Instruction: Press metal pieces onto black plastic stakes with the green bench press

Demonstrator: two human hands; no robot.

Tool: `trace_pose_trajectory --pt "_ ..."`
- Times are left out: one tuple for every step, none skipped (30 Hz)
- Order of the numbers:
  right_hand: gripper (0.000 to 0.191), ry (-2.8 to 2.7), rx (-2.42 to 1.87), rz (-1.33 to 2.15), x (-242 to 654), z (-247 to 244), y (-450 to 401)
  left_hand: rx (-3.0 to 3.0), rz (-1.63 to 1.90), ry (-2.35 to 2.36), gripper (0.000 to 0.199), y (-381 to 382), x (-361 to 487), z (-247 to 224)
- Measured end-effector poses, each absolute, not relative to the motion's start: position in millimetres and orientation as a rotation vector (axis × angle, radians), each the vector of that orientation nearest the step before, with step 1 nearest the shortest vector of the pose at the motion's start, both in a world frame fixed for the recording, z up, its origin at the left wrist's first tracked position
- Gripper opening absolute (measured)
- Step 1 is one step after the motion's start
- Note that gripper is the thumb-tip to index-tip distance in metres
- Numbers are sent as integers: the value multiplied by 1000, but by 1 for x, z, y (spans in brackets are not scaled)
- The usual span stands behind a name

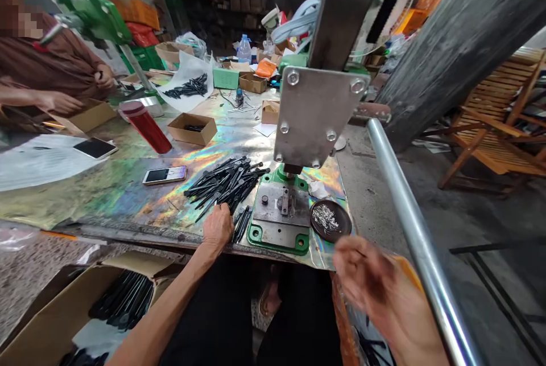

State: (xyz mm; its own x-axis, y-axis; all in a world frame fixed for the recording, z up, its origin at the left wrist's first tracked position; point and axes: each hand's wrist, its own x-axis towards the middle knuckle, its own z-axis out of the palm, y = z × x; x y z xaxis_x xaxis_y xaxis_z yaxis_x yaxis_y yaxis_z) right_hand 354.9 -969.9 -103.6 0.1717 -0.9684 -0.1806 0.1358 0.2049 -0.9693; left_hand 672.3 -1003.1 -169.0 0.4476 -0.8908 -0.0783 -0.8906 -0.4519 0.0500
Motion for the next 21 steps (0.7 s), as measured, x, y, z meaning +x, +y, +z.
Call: trace_pose_trajectory --pt "33 1087 -1057 -997 364 -106 -978 2670 -151 -1659 19 -1003 672 -169" --pt "29 1123 -1132 -1011 370 -112 -988 2665 -149 -1678 19 -1004 672 -169" --pt "26 1191 -1250 -1028 374 -121 -1000 2657 -147 -1700 20 -1004 672 -169" --pt "26 1292 -1421 -1001 376 -132 -1012 2649 -141 -1721 21 -1005 672 -169" --pt "26 1437 -1601 -929 375 -145 -1024 2646 -132 -1735 21 -1005 672 -169" --pt "24 1522 -1666 -888 373 -159 -1035 2644 -124 -1748 22 -1006 672 -169" --pt "20 1587 -1711 -871 370 -171 -1045 2642 -117 -1759 23 -1006 672 -169" --pt "17 1650 -1766 -845 369 -182 -1052 2641 -113 -1766 24 -1007 673 -169" --pt "15 1698 -1810 -818 368 -191 -1058 2639 -113 -1773 24 -1007 673 -168" --pt "14 1744 -1852 -784 368 -198 -1062 2640 -116 -1776 25 -1007 674 -168" --pt "14 1783 -1895 -745 370 -202 -1064 2640 -120 -1779 25 -1007 674 -167" --pt "14 1815 -1935 -703 372 -205 -1065 2643 -127 -1773 25 -1007 674 -166" --pt "13 1842 -1972 -662 375 -207 -1066 2651 -148 -1761 25 -1007 674 -166" --pt "12 1864 -2009 -625 377 -208 -1065 2654 -176 -1746 25 -1007 674 -165" --pt "12 1881 -2044 -594 379 -209 -1065 2653 -204 -1730 25 -1007 674 -165" --pt "11 1895 -2074 -569 381 -209 -1064 2647 -226 -1712 25 -1007 673 -165" --pt "11 1907 -2098 -551 382 -210 -1064 2639 -241 -1696 25 -1007 673 -166" --pt "11 1917 -2116 -538 383 -211 -1065 2629 -245 -1681 25 -1007 673 -167" --pt "12 1923 -2130 -532 383 -212 -1065 2613 -246 -1673 26 -1007 674 -168" --pt "13 1926 -2139 -530 383 -214 -1066 2597 -251 -1667 26 -1006 675 -169" --pt "13 1926 -2143 -535 382 -215 -1067 2580 -263 -1663 25 -1006 677 -171"
